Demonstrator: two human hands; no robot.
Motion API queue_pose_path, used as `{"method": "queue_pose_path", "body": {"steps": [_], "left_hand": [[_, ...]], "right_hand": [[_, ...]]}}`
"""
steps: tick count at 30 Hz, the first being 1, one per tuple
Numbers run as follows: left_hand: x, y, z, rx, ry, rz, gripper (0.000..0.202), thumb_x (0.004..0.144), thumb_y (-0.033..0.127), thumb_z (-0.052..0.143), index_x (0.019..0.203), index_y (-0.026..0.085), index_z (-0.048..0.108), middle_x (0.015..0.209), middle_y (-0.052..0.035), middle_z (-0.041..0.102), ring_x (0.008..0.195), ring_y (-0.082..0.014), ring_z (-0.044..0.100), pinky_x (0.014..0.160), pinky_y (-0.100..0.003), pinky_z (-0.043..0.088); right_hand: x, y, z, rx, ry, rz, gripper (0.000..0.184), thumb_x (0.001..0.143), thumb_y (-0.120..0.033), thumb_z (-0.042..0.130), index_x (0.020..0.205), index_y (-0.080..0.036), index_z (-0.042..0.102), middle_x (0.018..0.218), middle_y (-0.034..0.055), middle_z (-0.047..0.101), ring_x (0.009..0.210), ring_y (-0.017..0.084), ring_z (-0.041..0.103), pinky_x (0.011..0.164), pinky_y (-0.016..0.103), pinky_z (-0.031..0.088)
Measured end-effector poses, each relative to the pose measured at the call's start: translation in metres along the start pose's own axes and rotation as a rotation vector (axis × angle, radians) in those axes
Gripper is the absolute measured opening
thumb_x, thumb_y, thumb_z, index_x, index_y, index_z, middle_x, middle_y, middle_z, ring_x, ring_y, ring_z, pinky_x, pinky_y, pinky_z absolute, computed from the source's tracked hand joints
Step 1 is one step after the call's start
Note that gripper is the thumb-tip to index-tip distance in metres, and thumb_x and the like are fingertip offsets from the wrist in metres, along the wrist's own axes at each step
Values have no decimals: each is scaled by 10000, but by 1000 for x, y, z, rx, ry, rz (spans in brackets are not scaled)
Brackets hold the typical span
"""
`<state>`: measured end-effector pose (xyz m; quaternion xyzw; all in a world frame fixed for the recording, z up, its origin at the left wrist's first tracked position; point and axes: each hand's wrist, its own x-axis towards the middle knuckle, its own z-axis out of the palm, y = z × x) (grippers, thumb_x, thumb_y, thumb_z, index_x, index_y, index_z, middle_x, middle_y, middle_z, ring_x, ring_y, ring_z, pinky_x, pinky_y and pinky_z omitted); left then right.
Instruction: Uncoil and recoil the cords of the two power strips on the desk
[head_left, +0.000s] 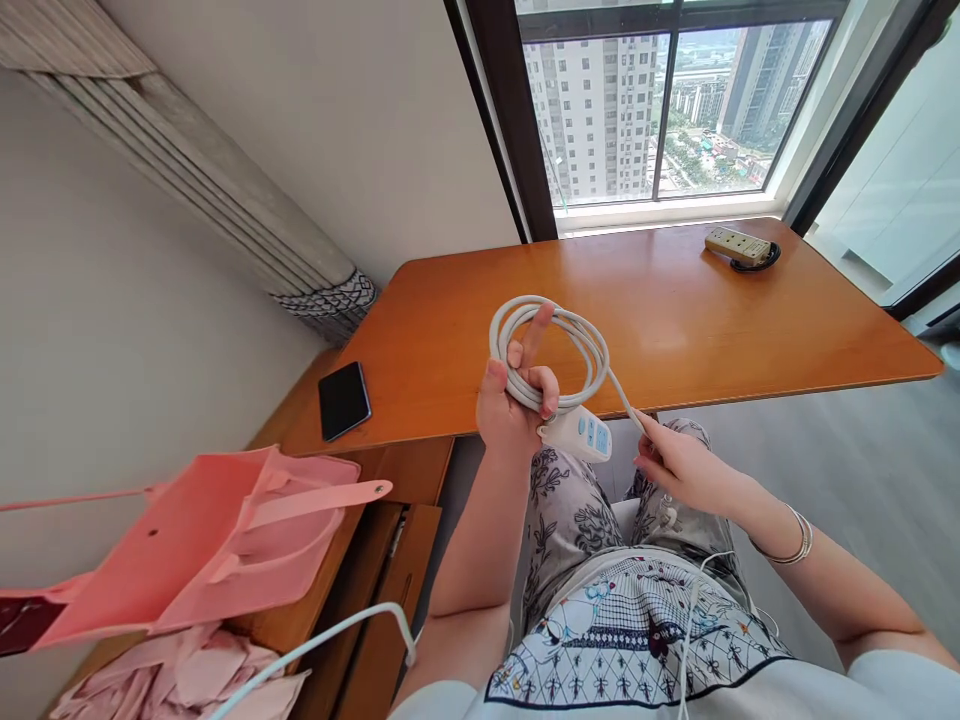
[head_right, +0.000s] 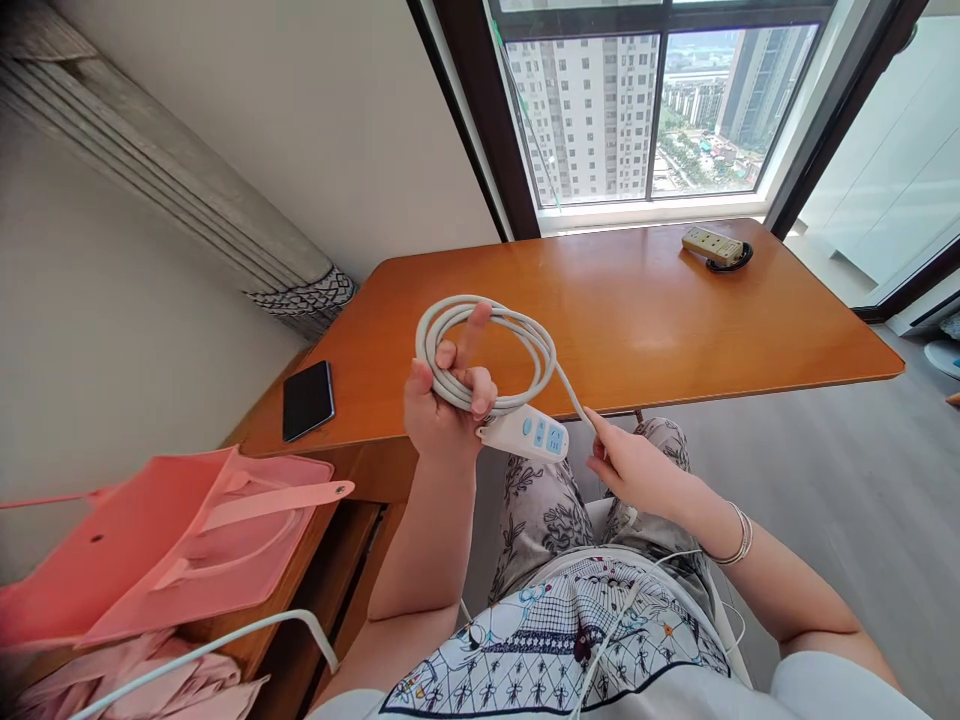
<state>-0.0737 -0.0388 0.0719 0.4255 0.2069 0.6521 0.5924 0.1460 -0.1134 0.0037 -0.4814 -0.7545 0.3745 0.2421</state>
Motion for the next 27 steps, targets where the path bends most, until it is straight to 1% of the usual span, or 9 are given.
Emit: {"method": "queue_pose_path", "body": {"steps": [4, 7, 10, 13, 15, 18, 20, 23, 27], "left_hand": [[-4, -11, 8, 87, 74, 223, 451, 807, 602, 698, 766, 221, 461, 1196, -60, 741, 379, -51, 459, 325, -225, 288], [-1, -11, 9, 180, 155, 457, 402, 821, 577, 712, 838, 235, 502, 1216, -55, 731, 445, -68, 528, 372, -236, 334], [6, -6, 2, 251, 173, 529, 390, 807, 566, 740, 957, 255, 561, 1219, -53, 723, 486, -68, 553, 419, -240, 376], [5, 0, -5, 216, 134, 437, 403, 785, 566, 760, 961, 246, 588, 1187, -66, 734, 476, -72, 540, 398, -239, 361], [0, 4, -7, 158, 67, 322, 392, 773, 567, 767, 892, 240, 586, 1149, -63, 749, 436, -73, 519, 355, -235, 315], [-13, 10, -6, 58, -50, 89, 333, 806, 510, 747, 809, 232, 563, 1138, -49, 759, 382, -64, 484, 318, -219, 262], [-20, 14, -6, -29, -89, -69, 281, 860, 482, 687, 809, 234, 565, 1159, -35, 757, 365, -59, 475, 316, -212, 274], [-25, 20, -5, -103, -98, -188, 321, 910, 547, 590, 820, 239, 574, 1151, -22, 761, 323, -44, 430, 310, -219, 299], [-23, 30, 1, -98, -45, -156, 415, 941, 615, 500, 798, 233, 573, 1103, -21, 771, 285, -20, 338, 301, -221, 262]], "right_hand": [[-2, -6, 8, 200, 37, 104, 484, 944, -276, 456, 1398, -196, 308, 1082, 77, 584, 777, 159, 653, 811, 383, 540], [-6, -2, 13, 356, -21, 179, 322, 950, -295, 459, 1251, -195, 407, 987, 38, 557, 723, 136, 630, 707, 317, 536], [-13, 1, 14, 264, -38, 132, 205, 960, -314, 472, 1103, -193, 556, 894, 26, 575, 691, 129, 539, 647, 280, 476], [-14, 0, 11, 202, -12, 7, 219, 968, -343, 501, 1051, -198, 643, 828, 25, 579, 691, 131, 502, 641, 269, 448], [-6, 0, 10, 179, 87, -72, 233, 959, -341, 531, 1107, -206, 649, 882, 41, 588, 720, 135, 521, 648, 269, 459], [18, 5, 9, 201, 336, -122, 402, 930, -365, 583, 1307, -230, 550, 1240, 125, 570, 1014, 193, 594, 821, 340, 523], [35, 10, 11, 246, 424, -114, 603, 895, -430, 639, 1431, -244, 435, 1453, 156, 457, 1290, 244, 504, 1049, 441, 459], [52, 15, 20, 409, 222, -122, 654, 892, -539, 629, 1436, -234, 433, 1491, 151, 462, 1403, 251, 430, 1190, 479, 324], [53, 18, 38, 591, -55, -128, 493, 904, -569, 611, 1226, -198, 569, 1192, 100, 635, 1143, 210, 593, 1070, 410, 447]]}}
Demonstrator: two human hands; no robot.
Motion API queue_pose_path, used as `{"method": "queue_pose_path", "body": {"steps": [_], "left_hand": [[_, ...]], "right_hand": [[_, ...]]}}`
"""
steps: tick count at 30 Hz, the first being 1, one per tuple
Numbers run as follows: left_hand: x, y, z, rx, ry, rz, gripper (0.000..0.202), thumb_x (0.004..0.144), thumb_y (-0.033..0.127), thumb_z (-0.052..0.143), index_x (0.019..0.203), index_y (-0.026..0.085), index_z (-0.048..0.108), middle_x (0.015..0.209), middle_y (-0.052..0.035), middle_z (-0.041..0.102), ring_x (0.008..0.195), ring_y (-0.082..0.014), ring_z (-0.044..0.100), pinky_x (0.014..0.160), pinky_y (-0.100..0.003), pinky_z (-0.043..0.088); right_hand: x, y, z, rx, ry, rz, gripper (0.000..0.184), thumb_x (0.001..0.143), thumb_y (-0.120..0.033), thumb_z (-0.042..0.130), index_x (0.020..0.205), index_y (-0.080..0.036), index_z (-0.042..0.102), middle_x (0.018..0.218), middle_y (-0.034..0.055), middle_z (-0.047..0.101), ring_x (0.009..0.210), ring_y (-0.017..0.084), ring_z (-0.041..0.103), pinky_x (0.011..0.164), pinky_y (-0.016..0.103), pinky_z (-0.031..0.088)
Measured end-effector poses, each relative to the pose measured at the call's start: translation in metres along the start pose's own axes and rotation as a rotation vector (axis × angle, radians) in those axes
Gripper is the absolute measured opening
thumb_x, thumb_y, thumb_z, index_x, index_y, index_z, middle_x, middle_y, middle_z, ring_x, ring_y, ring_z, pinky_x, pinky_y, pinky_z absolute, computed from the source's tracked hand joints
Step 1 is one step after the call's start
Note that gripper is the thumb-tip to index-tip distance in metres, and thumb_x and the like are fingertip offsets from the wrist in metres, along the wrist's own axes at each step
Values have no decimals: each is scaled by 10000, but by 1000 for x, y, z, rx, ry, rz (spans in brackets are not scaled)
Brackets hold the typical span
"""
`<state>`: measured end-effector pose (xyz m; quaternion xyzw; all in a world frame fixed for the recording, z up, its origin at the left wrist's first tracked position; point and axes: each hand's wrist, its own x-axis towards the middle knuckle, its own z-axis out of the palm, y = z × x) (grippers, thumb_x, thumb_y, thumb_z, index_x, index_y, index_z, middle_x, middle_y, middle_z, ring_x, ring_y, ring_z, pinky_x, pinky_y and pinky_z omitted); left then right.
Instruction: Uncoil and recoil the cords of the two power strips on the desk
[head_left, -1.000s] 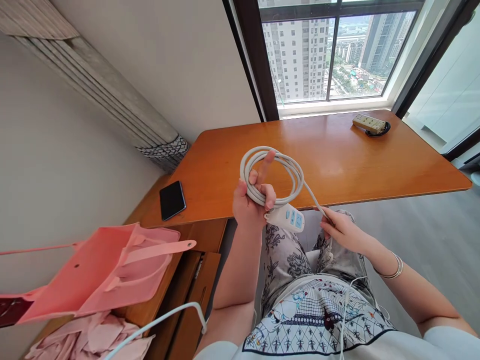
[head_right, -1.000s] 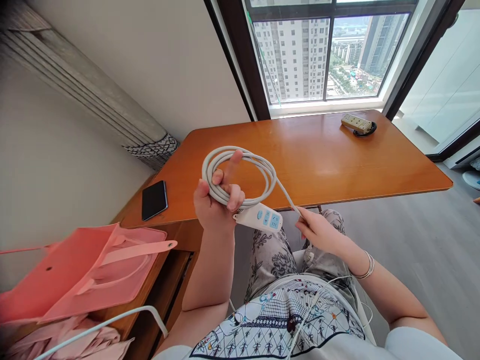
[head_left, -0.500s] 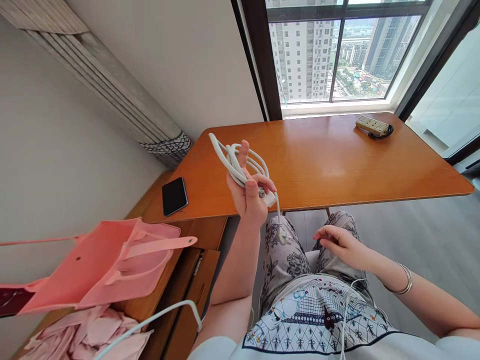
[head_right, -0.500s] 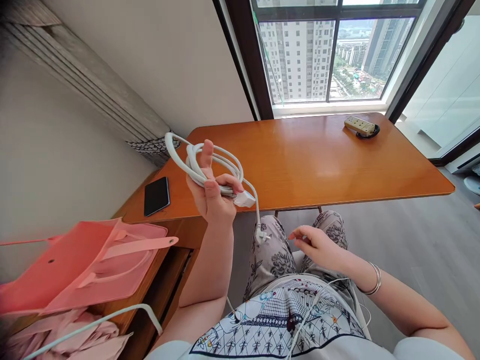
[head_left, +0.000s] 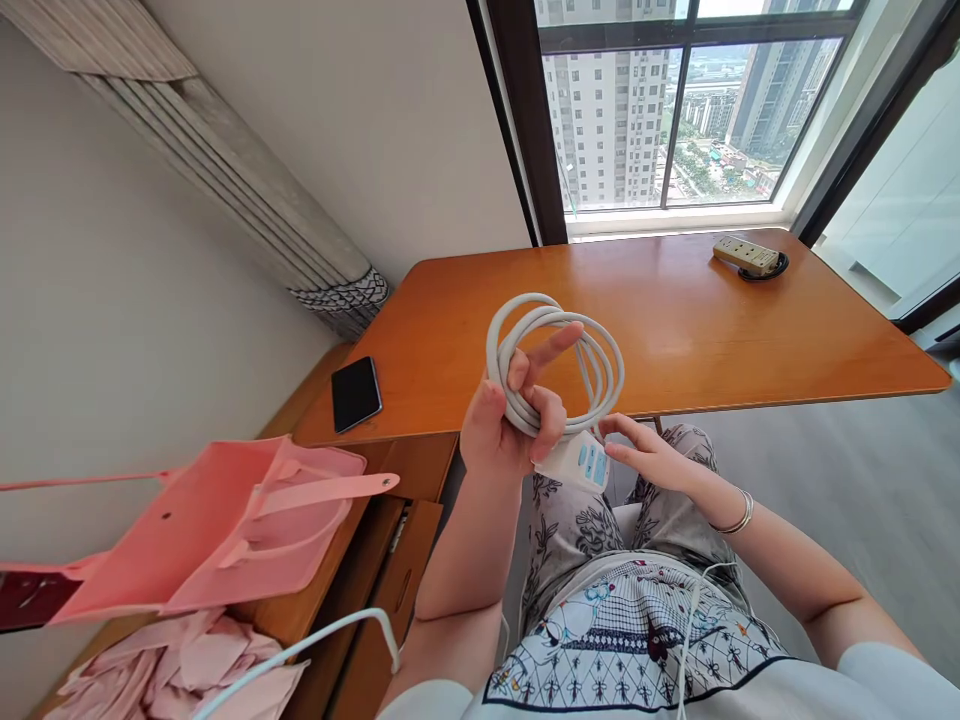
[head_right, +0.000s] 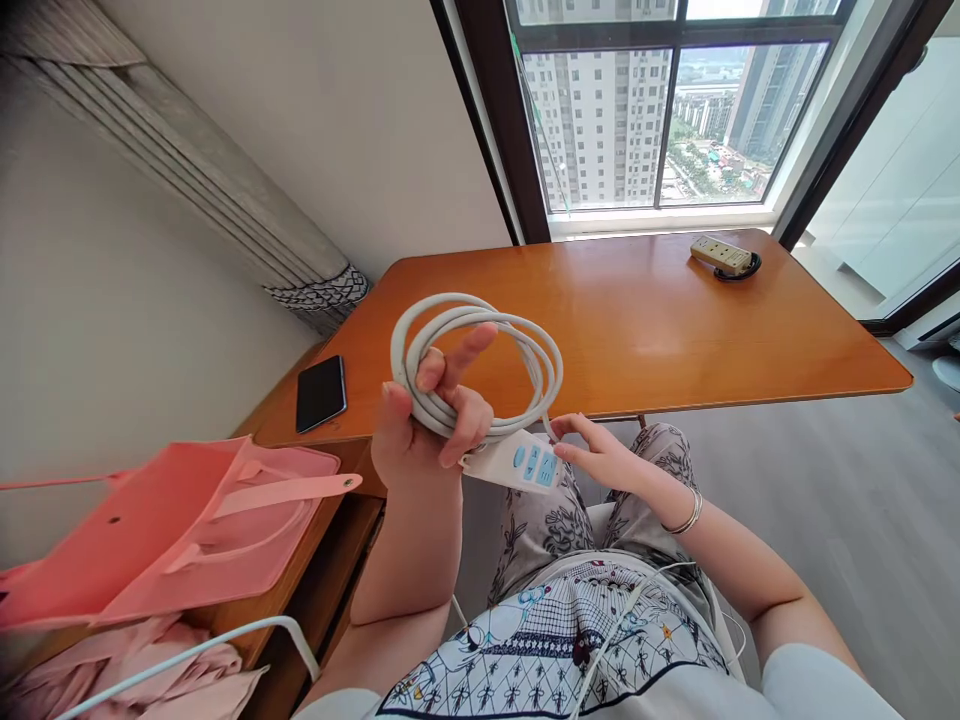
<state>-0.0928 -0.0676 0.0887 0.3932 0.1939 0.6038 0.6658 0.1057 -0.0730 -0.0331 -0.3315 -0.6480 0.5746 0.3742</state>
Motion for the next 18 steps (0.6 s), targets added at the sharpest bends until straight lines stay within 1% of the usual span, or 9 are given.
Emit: {"method": "queue_pose_path", "body": {"steps": [2, 3, 4, 6, 9, 12, 14, 16, 18], "left_hand": [[1, 4, 2, 30, 21, 26, 433, 943, 605, 506, 750, 220, 557, 1052, -33, 777, 288, -26, 336, 303, -227, 247], [2, 6, 2, 52, 32, 36, 439, 938, 597, 523, 721, 215, 543, 1022, -39, 778, 293, -33, 348, 305, -231, 244], [3, 7, 2, 73, 43, 48, 444, 931, 587, 541, 695, 211, 528, 993, -44, 778, 298, -40, 361, 307, -234, 242], [5, 7, 0, 91, 69, 80, 442, 930, 564, 556, 670, 210, 512, 967, -45, 777, 308, -49, 378, 309, -237, 240], [11, 3, -2, 81, 57, 196, 378, 926, 503, 586, 685, 216, 533, 1001, -31, 778, 323, -58, 404, 307, -237, 241], [18, -4, -2, 108, 33, 348, 273, 868, 395, 695, 714, 219, 553, 1066, -18, 775, 360, -66, 468, 319, -228, 260], [21, -11, -1, 133, 65, 397, 245, 856, 332, 720, 725, 217, 546, 1084, -16, 775, 392, -67, 504, 342, -216, 293], [22, -17, -1, 147, 119, 386, 225, 873, 301, 702, 746, 218, 535, 1091, -21, 777, 428, -69, 538, 374, -205, 337], [22, -22, -2, 165, 140, 300, 206, 875, 288, 701, 781, 218, 531, 1142, -38, 768, 467, -70, 573, 408, -200, 380]], "right_hand": [[-5, 6, 4, 97, -38, 56, 463, 917, -573, 582, 1177, -190, 570, 947, 34, 622, 861, 161, 621, 880, 352, 529], [-8, 8, 4, 135, -30, 84, 450, 934, -572, 547, 1164, -186, 565, 836, -6, 571, 724, 134, 582, 783, 325, 537], [-11, 10, 3, 144, 5, 105, 433, 953, -562, 506, 1158, -184, 559, 758, -38, 505, 625, 114, 524, 709, 305, 527], [-17, 10, -3, 45, 121, 122, 391, 986, -502, 438, 1181, -181, 549, 701, -64, 419, 561, 104, 452, 640, 281, 494], [-29, 4, -14, -327, 205, 98, 370, 998, -357, 404, 1309, -182, 503, 734, -34, 492, 629, 135, 503, 655, 283, 470], [-43, -7, -19, -757, 158, 65, 438, 980, -243, 399, 1411, -181, 450, 877, 45, 638, 738, 180, 587, 695, 307, 472], [-51, -17, -18, -1024, 109, 52, 477, 978, -208, 393, 1453, -174, 431, 969, 86, 676, 723, 187, 606, 632, 296, 448], [-58, -31, -16, -1261, 42, -14, 483, 976, -169, 393, 1455, -156, 453, 950, 87, 673, 623, 167, 572, 533, 290, 377], [-62, -52, -15, -1414, -39, -186, 462, 963, -121, 403, 1413, -138, 509, 865, 64, 644, 559, 147, 517, 494, 307, 325]]}}
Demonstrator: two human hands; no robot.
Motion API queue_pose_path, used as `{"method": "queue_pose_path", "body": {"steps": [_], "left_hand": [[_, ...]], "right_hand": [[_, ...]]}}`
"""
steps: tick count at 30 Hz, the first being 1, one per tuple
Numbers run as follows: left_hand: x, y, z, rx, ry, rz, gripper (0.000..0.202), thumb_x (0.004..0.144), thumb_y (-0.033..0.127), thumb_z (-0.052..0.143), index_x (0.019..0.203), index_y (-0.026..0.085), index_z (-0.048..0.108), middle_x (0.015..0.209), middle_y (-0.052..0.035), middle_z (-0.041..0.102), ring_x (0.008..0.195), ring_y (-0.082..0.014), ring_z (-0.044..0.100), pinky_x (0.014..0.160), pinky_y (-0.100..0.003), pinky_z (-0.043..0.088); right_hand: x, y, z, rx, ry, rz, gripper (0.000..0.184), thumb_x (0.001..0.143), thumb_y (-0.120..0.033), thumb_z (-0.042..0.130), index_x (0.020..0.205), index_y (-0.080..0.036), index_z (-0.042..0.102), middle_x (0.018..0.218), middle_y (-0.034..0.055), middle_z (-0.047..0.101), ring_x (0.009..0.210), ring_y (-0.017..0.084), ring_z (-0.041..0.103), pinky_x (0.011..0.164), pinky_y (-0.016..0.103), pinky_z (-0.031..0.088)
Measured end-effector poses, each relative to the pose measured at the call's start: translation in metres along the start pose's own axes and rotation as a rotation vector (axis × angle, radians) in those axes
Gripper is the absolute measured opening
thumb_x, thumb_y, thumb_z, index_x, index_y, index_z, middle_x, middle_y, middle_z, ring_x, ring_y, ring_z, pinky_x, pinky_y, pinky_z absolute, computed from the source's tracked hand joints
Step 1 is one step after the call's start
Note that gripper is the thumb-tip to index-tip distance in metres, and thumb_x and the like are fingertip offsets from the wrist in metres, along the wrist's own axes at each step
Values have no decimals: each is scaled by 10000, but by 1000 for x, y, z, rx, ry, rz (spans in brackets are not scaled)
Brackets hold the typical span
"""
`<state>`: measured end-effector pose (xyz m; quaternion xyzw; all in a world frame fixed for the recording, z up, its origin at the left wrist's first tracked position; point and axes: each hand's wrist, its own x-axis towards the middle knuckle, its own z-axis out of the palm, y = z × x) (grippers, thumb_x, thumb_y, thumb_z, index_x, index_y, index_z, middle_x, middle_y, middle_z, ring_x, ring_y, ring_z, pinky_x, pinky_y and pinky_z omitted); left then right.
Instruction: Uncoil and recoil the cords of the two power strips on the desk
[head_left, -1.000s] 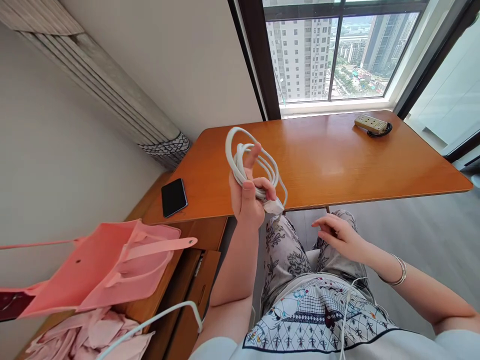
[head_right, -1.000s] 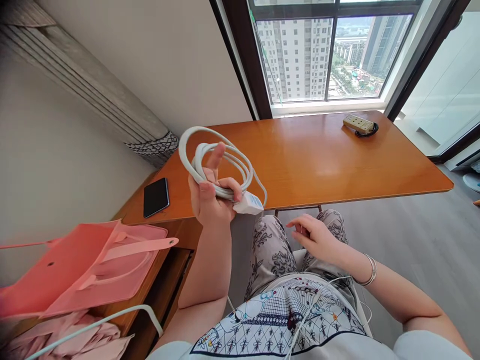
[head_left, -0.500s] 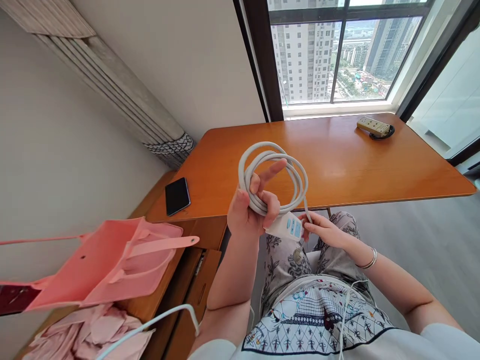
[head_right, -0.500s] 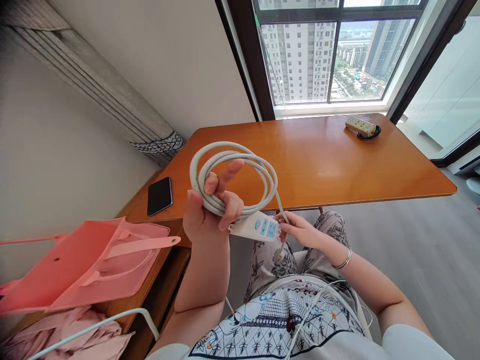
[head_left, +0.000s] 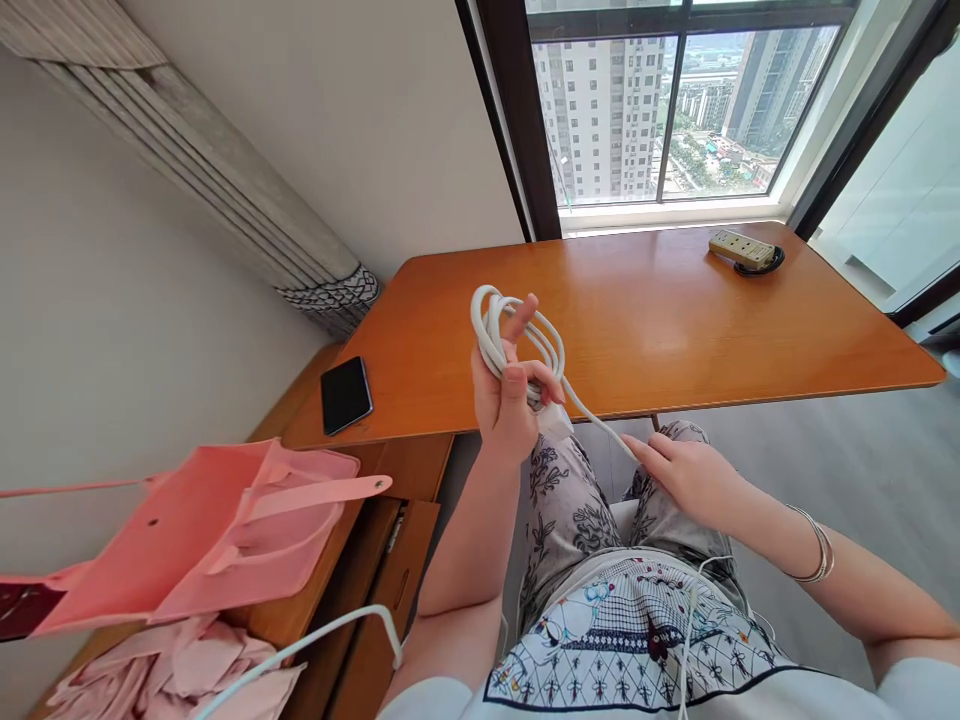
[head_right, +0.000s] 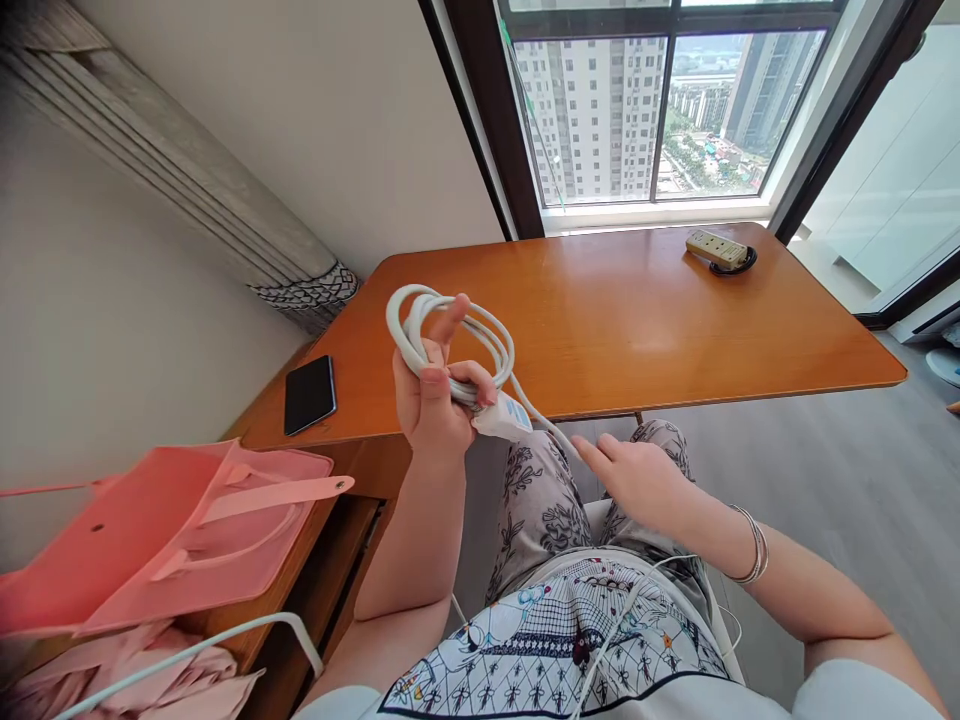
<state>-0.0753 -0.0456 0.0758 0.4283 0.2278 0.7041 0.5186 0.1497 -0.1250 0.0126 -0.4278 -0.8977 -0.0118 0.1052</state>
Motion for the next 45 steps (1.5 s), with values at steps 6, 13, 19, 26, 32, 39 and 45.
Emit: {"method": "queue_pose_path", "body": {"steps": [6, 13, 19, 26, 32, 39, 45], "left_hand": [[-8, -7, 5, 129, -388, -295, 297, 844, 408, 746, 904, 175, 571, 1344, -172, 667, 532, -74, 632, 458, -213, 444], [-20, -15, 3, -10, -799, -688, 548, 881, 646, 597, 1121, 155, 569, 754, -87, 757, 411, -139, 601, 371, -212, 371], [-24, -30, -5, -180, -881, -798, 509, 887, 707, 510, 812, 206, 467, 465, -18, 607, 291, -123, 429, 338, -223, 310], [-36, -30, 5, -308, -812, -809, 385, 846, 513, 677, 782, 204, 456, 415, 23, 535, 307, -90, 367, 448, -236, 373], [-32, -29, -1, -530, -770, -857, 343, 863, 492, 654, 790, 238, 435, 354, 90, 430, 263, -94, 281, 420, -253, 470], [-35, -31, -3, -662, -759, -913, 292, 915, 472, 598, 829, 243, 437, 364, 87, 446, 240, -89, 247, 295, -184, 357], [-25, -32, -6, -440, -733, -793, 337, 904, 461, 639, 828, 214, 423, 479, 48, 551, 280, -72, 332, 362, -212, 428]], "right_hand": [[23, -8, -86, 194, 257, -336, 253, 1015, -211, 453, 1127, -273, 670, 687, -5, 533, 543, 111, 414, 504, 312, 316], [67, 19, -114, 416, 321, -152, 326, 999, -518, 497, 952, -302, 737, 803, 12, 561, 669, 109, 466, 640, 271, 361], [75, 44, -98, 336, 259, -222, 402, 981, -594, 493, 1012, -296, 762, 802, 36, 586, 792, 165, 540, 757, 316, 392], [80, 59, -69, 689, 187, -245, 565, 927, -718, 459, 881, -242, 759, 706, 32, 623, 694, 165, 547, 774, 331, 440], [70, 47, -23, 1143, 371, -33, 660, 970, -722, 304, 1052, -205, 707, 971, 80, 678, 896, 203, 611, 846, 348, 485], [73, 43, 18, 1098, 555, 167, 426, 925, -597, 562, 889, -208, 733, 1025, 77, 556, 998, 203, 540, 941, 372, 463], [70, 46, 17, 1623, 23, 294, 679, 803, -807, 550, 850, -158, 748, 741, 41, 589, 646, 137, 512, 603, 275, 465]]}}
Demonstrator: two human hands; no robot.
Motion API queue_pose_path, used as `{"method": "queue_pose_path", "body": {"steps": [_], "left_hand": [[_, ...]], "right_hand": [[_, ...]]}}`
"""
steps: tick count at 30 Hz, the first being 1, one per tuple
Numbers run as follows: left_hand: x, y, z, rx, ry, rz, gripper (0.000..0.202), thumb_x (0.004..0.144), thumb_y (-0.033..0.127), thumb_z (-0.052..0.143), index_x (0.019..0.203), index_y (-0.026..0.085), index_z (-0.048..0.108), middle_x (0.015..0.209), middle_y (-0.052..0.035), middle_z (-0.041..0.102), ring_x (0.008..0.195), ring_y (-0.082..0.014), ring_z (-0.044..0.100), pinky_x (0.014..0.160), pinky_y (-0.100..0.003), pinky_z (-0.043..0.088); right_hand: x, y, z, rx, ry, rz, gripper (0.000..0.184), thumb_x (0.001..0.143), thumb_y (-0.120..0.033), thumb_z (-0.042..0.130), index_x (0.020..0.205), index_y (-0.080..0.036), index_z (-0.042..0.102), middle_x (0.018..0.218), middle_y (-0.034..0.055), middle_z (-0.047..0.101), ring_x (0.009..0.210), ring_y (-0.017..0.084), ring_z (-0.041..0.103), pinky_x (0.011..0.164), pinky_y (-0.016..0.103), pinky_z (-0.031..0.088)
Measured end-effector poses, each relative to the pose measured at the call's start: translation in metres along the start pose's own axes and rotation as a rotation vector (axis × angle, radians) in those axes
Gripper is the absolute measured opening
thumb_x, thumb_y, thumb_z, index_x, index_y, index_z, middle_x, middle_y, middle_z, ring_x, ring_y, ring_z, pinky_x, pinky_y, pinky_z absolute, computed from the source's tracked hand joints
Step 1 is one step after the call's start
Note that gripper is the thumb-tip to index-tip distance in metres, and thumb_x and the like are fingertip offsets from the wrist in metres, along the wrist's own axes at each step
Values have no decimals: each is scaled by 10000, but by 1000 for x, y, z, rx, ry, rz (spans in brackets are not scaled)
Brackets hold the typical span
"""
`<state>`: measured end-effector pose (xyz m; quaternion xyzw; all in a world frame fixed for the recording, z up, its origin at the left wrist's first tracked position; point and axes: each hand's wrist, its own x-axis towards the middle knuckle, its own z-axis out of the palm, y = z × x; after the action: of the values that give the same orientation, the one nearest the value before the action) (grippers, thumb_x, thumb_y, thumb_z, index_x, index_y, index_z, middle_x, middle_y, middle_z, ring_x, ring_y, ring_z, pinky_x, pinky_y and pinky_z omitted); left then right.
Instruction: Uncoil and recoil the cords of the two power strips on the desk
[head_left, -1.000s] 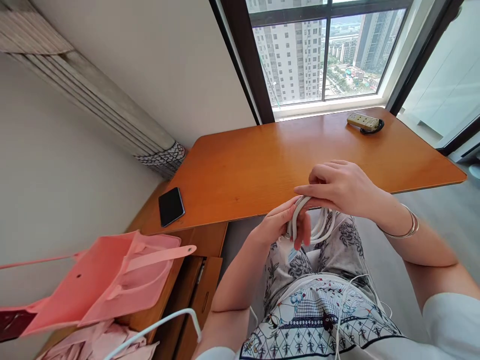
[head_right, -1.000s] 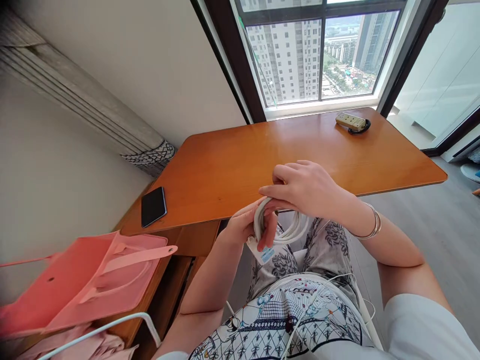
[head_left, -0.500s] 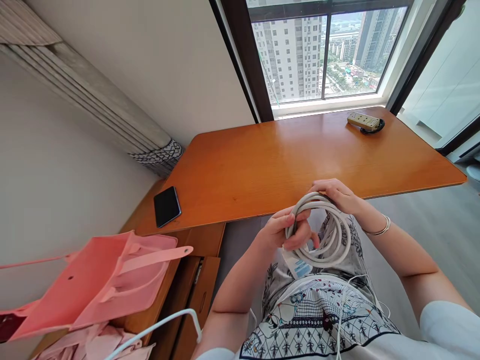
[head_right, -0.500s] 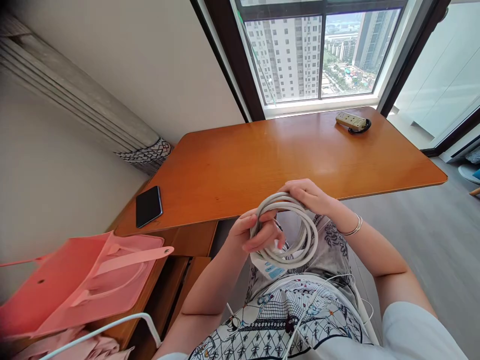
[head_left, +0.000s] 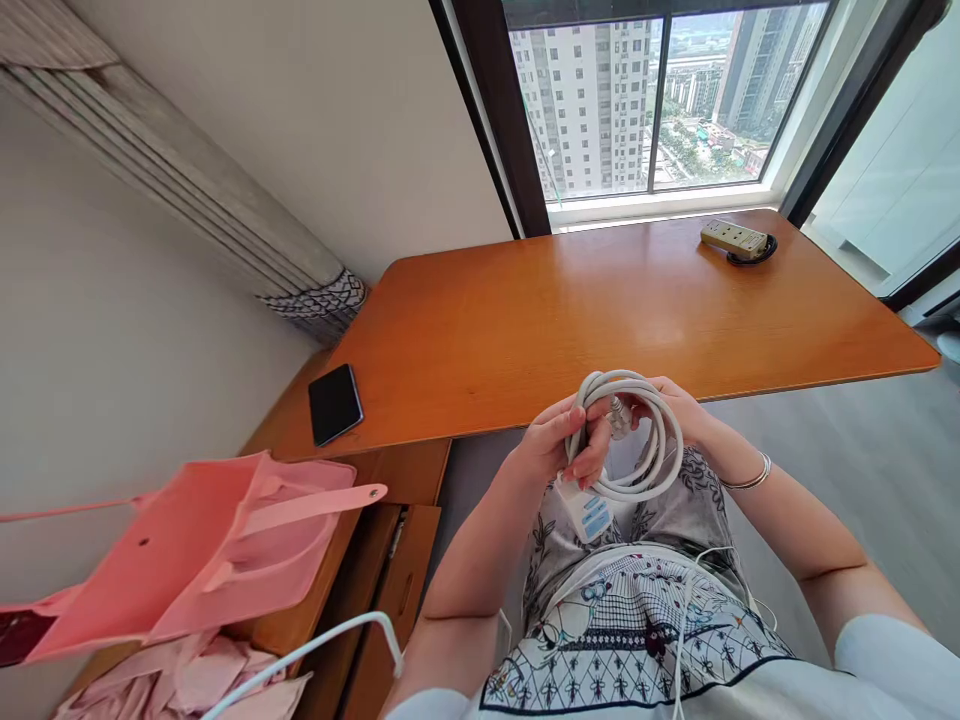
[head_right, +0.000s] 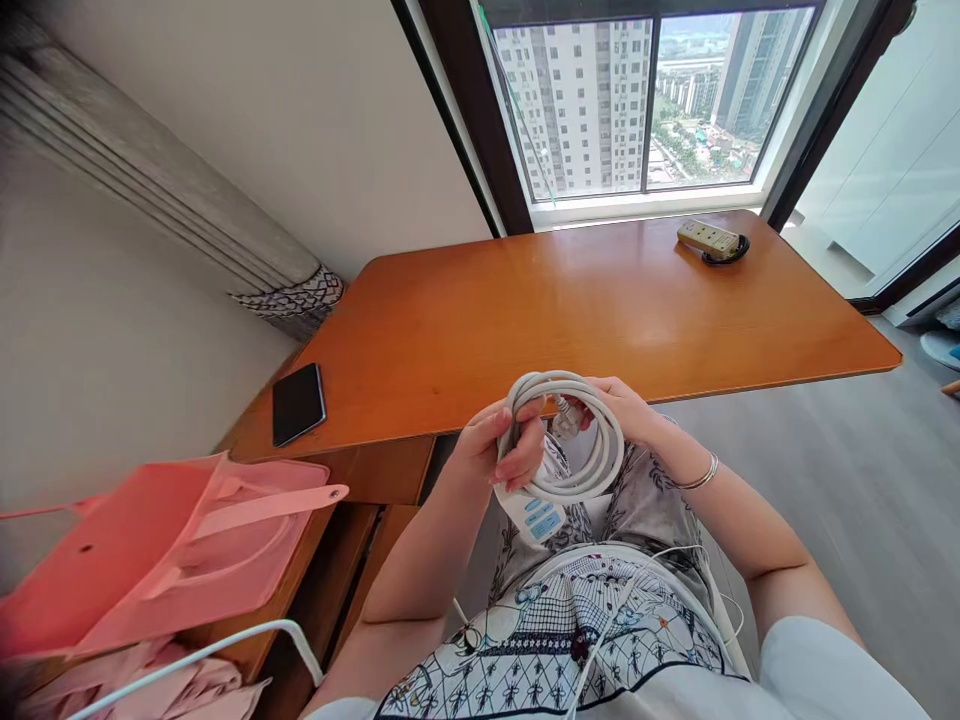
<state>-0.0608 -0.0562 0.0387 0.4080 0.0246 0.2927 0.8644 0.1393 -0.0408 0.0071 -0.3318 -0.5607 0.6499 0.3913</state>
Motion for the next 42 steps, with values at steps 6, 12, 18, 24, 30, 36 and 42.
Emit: {"method": "queue_pose_path", "body": {"steps": [6, 12, 18, 24, 30, 36, 42], "left_hand": [[-2, 10, -3, 172, 75, -3, 379, 888, 491, 664, 814, 198, 436, 514, 41, 547, 318, -59, 346, 372, -206, 405], [0, 17, -6, 151, 107, -51, 397, 861, 511, 688, 813, 190, 458, 500, 69, 495, 312, -40, 302, 360, -184, 358], [6, 11, -9, 178, 208, -56, 402, 830, 521, 709, 879, 174, 512, 508, 60, 527, 313, -46, 332, 371, -186, 360], [7, 12, -8, 96, 247, -60, 342, 831, 467, 701, 909, 164, 564, 493, 74, 487, 313, -35, 284, 365, -175, 321], [13, 12, -9, -5, 258, 0, 215, 862, 380, 640, 879, 176, 576, 462, 85, 425, 302, -35, 201, 345, -172, 264], [13, 8, -7, -29, 287, -1, 200, 889, 371, 600, 875, 174, 567, 467, 94, 380, 307, -34, 188, 357, -178, 263], [9, 7, -7, 84, 301, 29, 339, 780, 423, 738, 900, 142, 593, 563, 44, 515, 384, -65, 412, 475, -245, 440]], "right_hand": [[-17, -10, -1, 197, -176, 52, 608, 673, -698, 782, 914, -142, 737, 825, 65, 690, 741, 154, 610, 694, 262, 505], [-20, -17, 1, 405, -107, -26, 561, 698, -624, 779, 1024, -177, 685, 742, 3, 595, 645, 129, 542, 744, 333, 544], [-22, -18, -8, -87, 0, -104, 674, 643, -399, 872, 1232, -203, 611, 930, 21, 639, 863, 166, 621, 780, 290, 521], [-19, -23, -24, -173, 93, -118, 464, 706, -226, 787, 1152, -199, 664, 1048, 54, 719, 902, 193, 690, 793, 306, 550], [-11, 7, -1, 289, 308, -97, 567, 674, -511, 856, 1134, -247, 656, 898, 13, 717, 772, 159, 670, 734, 303, 569], [-5, 22, 28, 401, 504, -208, 682, 617, -820, 730, 947, -240, 595, 685, -42, 557, 458, 72, 410, 412, 238, 430], [0, 11, 24, 433, 513, -230, 686, 632, -852, 688, 900, -231, 574, 579, -87, 428, 379, 29, 213, 338, 188, 239]]}}
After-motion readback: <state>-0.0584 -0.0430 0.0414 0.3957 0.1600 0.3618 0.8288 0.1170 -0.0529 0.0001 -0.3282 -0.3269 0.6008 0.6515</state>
